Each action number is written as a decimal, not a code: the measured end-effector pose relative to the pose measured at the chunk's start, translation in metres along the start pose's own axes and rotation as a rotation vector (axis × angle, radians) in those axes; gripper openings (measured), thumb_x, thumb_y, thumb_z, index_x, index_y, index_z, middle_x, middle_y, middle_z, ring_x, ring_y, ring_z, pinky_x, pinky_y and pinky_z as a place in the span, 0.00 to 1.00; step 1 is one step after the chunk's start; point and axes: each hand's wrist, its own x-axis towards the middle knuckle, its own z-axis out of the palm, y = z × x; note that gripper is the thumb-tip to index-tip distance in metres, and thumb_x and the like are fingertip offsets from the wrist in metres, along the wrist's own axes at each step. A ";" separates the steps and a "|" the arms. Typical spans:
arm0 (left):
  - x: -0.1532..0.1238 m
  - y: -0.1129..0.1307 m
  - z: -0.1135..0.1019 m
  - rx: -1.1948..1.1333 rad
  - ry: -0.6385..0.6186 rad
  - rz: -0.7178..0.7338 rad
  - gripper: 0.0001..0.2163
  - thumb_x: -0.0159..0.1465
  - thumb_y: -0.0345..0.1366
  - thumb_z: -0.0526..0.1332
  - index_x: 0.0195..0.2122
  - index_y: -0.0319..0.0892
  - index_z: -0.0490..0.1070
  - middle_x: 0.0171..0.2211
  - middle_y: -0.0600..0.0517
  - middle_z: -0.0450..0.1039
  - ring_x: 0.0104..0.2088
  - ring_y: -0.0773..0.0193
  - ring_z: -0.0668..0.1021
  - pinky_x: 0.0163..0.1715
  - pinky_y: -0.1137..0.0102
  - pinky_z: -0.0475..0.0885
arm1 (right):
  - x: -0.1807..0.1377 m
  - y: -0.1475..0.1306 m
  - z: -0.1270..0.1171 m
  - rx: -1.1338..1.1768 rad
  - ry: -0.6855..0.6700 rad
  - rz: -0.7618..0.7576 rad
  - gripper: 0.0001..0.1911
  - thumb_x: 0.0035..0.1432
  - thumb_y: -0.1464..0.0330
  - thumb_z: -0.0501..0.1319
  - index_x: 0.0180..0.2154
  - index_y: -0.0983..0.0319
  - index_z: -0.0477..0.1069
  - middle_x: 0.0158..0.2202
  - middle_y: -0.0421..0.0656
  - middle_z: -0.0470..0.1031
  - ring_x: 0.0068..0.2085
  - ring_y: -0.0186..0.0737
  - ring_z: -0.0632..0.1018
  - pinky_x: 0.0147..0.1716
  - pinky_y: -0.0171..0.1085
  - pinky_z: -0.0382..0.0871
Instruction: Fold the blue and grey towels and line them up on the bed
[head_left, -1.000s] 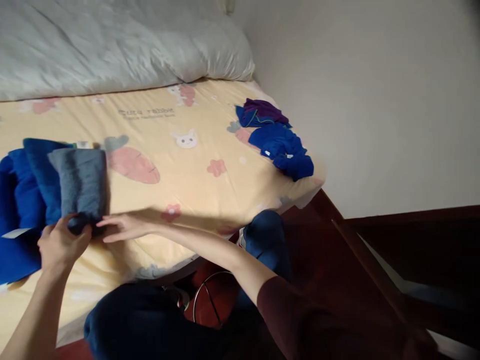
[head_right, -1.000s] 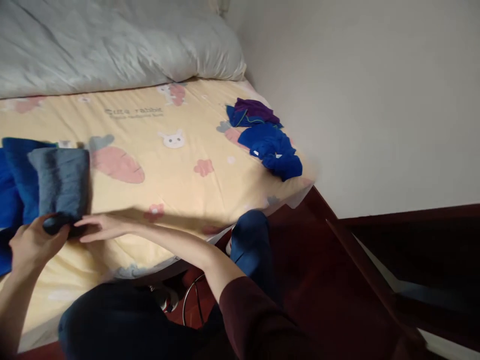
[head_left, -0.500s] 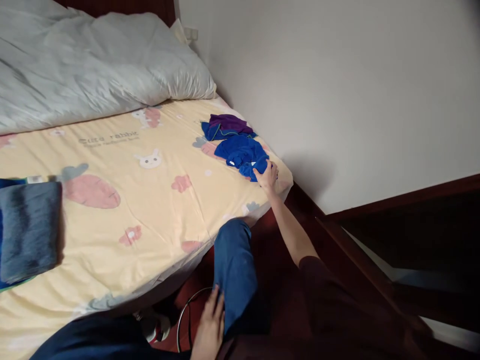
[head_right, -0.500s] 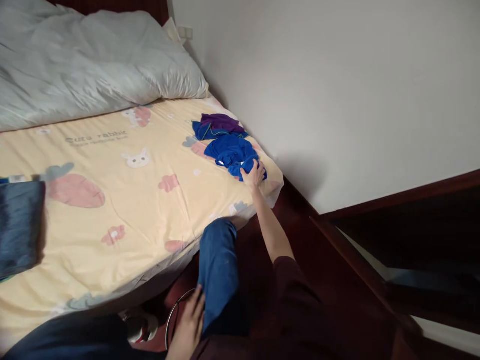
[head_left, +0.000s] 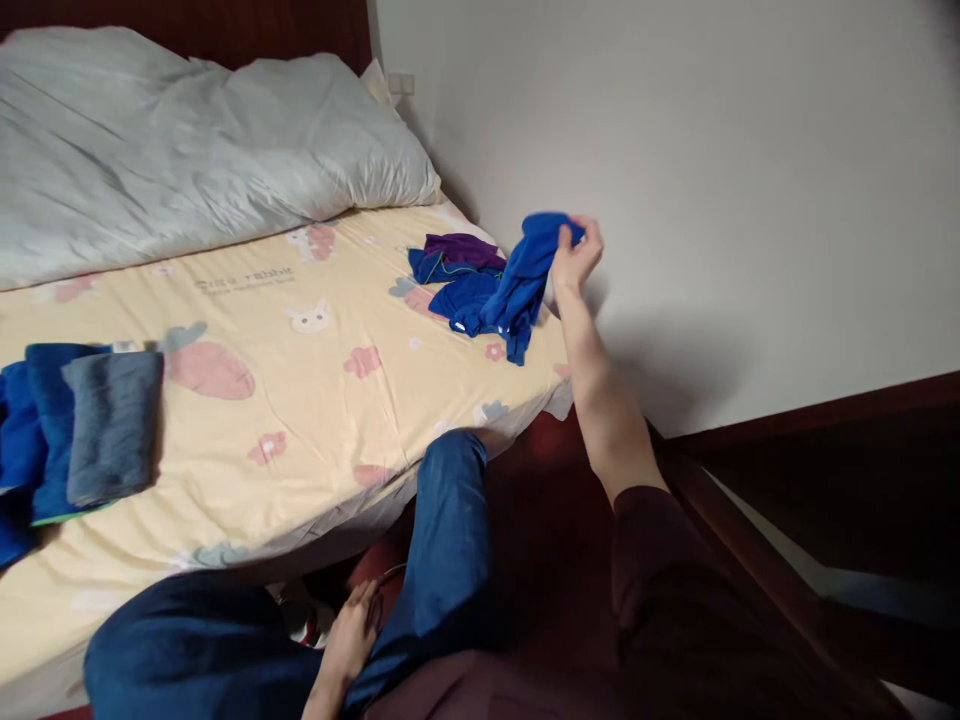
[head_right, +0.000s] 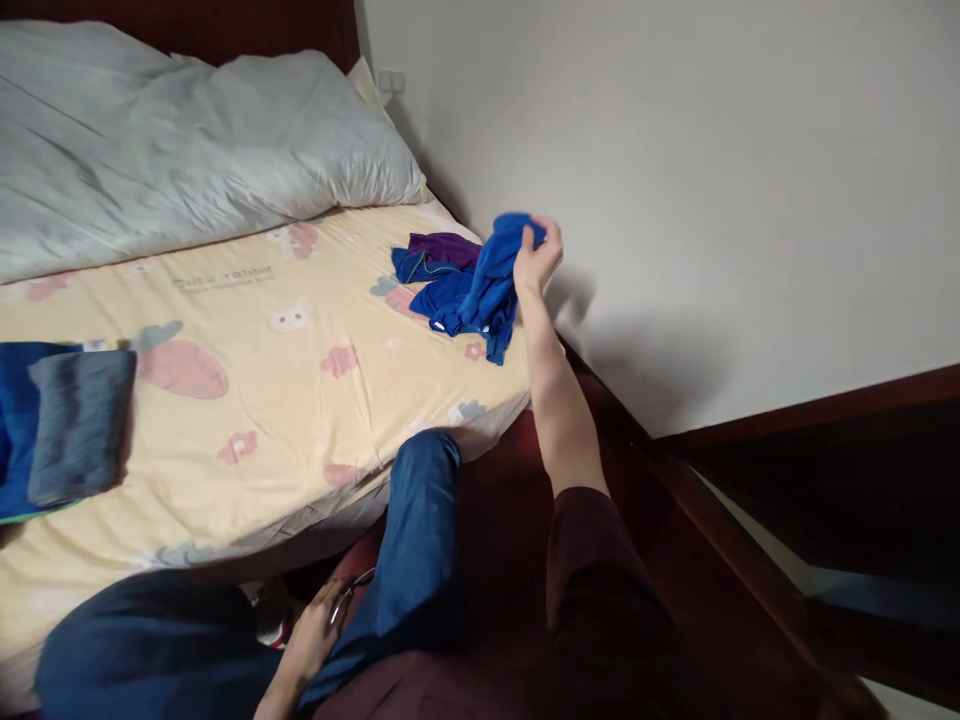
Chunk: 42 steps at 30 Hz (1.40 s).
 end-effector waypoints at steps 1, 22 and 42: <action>-0.002 0.002 -0.001 -0.027 0.010 0.009 0.20 0.62 0.43 0.54 0.52 0.50 0.78 0.49 0.46 0.80 0.54 0.48 0.80 0.55 0.56 0.77 | 0.015 -0.014 -0.006 0.056 0.079 -0.030 0.21 0.71 0.63 0.48 0.49 0.71 0.71 0.49 0.57 0.75 0.52 0.43 0.79 0.55 0.50 0.71; -0.048 0.092 -0.120 -0.265 0.609 0.226 0.22 0.68 0.44 0.59 0.62 0.49 0.67 0.64 0.45 0.66 0.64 0.50 0.69 0.65 0.53 0.66 | -0.360 -0.269 -0.115 0.809 -1.151 0.393 0.16 0.60 0.55 0.63 0.47 0.53 0.76 0.45 0.47 0.82 0.49 0.49 0.82 0.51 0.47 0.78; -0.149 0.082 -0.161 0.079 0.883 0.428 0.24 0.65 0.19 0.52 0.55 0.48 0.76 0.36 0.51 0.63 0.39 0.65 0.71 0.40 0.69 0.72 | -0.457 -0.265 -0.194 0.914 -1.788 0.299 0.45 0.48 0.51 0.75 0.64 0.55 0.65 0.55 0.49 0.74 0.47 0.45 0.78 0.47 0.42 0.75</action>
